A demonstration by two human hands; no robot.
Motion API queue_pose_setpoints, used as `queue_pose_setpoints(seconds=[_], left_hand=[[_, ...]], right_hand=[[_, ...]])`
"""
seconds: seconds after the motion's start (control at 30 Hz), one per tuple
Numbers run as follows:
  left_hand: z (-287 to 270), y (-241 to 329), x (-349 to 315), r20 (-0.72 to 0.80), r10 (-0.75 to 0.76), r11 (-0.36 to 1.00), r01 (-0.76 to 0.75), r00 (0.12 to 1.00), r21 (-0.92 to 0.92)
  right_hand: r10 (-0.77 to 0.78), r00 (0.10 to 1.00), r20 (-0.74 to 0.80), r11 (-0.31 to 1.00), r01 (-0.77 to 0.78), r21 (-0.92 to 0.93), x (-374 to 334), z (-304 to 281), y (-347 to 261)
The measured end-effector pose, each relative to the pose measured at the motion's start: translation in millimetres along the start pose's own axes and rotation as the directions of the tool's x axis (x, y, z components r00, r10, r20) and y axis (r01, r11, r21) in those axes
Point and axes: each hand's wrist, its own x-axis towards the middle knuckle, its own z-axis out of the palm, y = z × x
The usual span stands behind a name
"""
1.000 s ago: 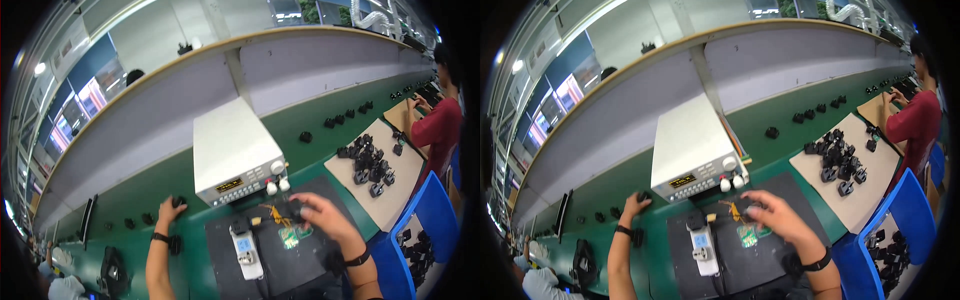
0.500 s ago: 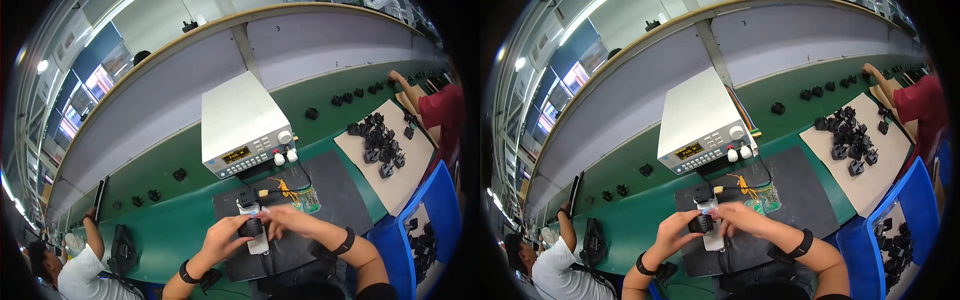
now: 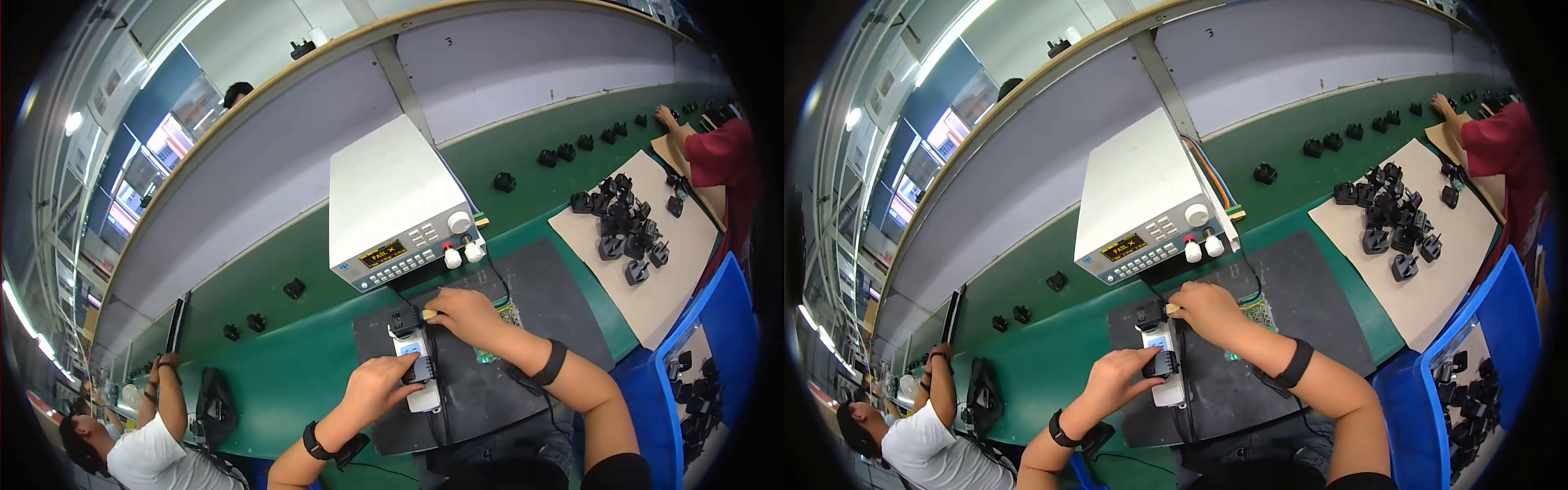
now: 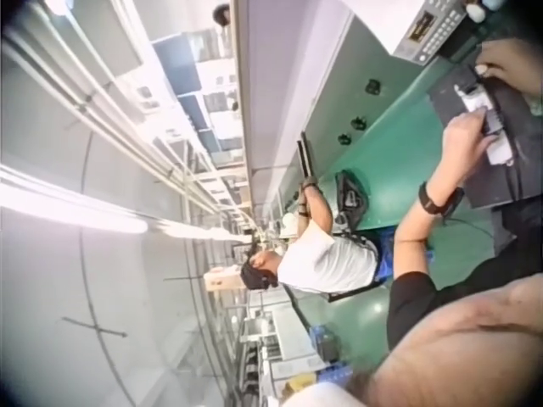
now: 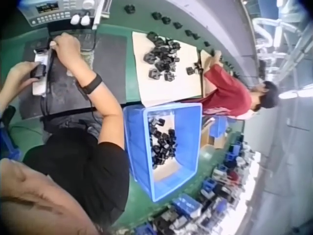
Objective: The person tests power adapters by plugging them into a power strip, connecting a cable, and removing them once the testing device displays a result. The person then places the tested adapters onto the table or into a blue bin.
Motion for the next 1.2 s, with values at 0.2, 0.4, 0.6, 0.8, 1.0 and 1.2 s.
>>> queue_pose_setpoints(seconds=[0.2, 0.4, 0.6, 0.8, 1.0, 1.2], left_hand=[[-30, 0, 9, -0.153, 0.054, 0.987, -0.03, 0.987, 0.157], [-18, -15, 14, -0.021, -0.005, 0.968, 0.01, 1.0, 0.253], [-17, -14, 16, -0.024, -0.015, 0.975, 0.02, 1.0, 0.22], [-11, -14, 24, -0.043, 0.014, 0.987, -0.007, 0.999, 0.158], [-23, -26, 15, -0.023, -0.054, 0.981, 0.057, 0.998, 0.187], [-17, -24, 22, -0.021, 0.051, 0.993, -0.048, 0.998, 0.104]], right_hand=[[-0.02, 0.997, -0.071, 0.995, 0.012, -0.102, -2, -9, 5], [0.02, 0.999, -0.05, 0.998, -0.023, -0.063, -8, -7, 0], [0.022, 1.0, -0.009, 0.999, -0.021, 0.026, -5, 2, -1], [-0.02, 0.996, 0.09, 0.997, 0.027, -0.078, -2, -3, 4], [0.4, 0.905, 0.145, 0.876, -0.33, -0.353, -2, -111, -5], [0.201, 0.877, -0.436, 0.69, -0.443, -0.573, 113, -93, 215]])
